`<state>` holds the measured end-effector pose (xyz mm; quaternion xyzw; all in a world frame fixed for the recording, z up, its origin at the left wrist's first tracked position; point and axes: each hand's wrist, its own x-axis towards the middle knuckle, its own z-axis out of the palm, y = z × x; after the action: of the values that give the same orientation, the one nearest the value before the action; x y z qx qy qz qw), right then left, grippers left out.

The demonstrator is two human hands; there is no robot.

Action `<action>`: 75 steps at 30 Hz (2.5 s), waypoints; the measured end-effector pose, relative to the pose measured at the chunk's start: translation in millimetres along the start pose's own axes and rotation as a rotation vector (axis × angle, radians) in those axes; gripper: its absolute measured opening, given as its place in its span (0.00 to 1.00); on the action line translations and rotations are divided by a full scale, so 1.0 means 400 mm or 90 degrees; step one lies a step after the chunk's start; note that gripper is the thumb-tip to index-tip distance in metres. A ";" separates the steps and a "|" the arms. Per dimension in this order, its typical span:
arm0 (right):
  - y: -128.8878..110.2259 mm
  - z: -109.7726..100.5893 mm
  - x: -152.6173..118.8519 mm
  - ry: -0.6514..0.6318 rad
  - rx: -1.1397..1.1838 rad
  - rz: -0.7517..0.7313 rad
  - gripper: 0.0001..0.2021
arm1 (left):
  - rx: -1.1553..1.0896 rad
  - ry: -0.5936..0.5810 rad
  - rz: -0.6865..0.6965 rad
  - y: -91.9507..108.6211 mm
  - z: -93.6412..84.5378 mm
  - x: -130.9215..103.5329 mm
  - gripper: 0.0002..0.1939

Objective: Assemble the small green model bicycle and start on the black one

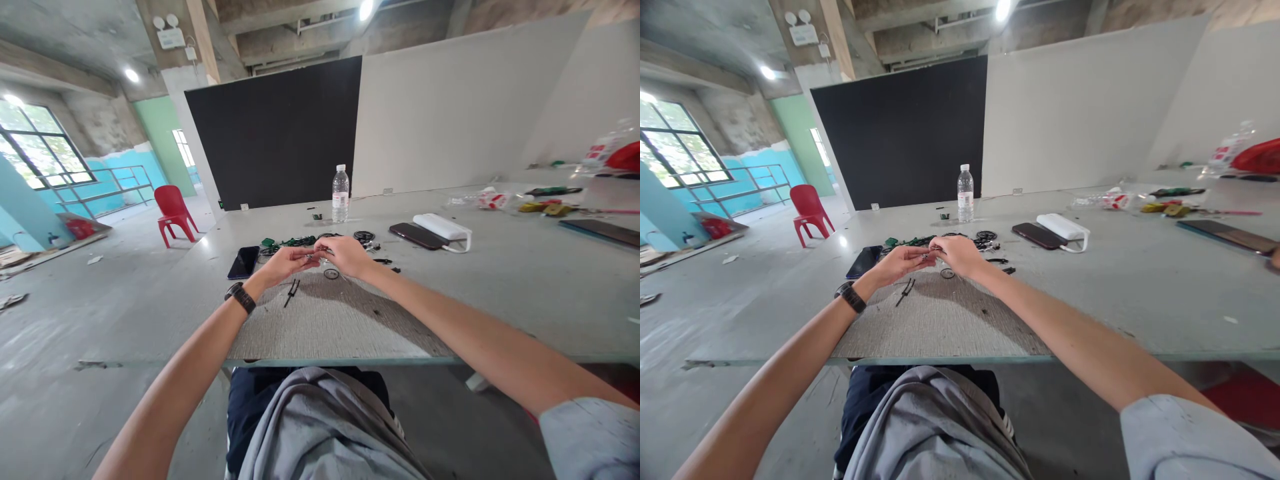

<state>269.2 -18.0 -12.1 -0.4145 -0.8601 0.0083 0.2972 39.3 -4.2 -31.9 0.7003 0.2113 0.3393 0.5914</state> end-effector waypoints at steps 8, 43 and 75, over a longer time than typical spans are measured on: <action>0.005 0.005 0.001 -0.020 0.077 0.036 0.14 | 0.010 0.013 -0.028 -0.001 0.001 0.001 0.22; 0.002 0.008 0.009 -0.027 0.120 0.070 0.22 | 0.161 0.048 0.037 -0.001 -0.008 0.009 0.18; 0.029 -0.032 0.008 -0.052 0.027 0.211 0.16 | 0.137 0.261 0.025 -0.019 -0.043 0.017 0.08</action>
<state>282.5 -11.1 -2.7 -0.5434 -0.7911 0.0918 0.2653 32.3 14.0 -36.5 0.6799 0.3485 0.4611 0.4512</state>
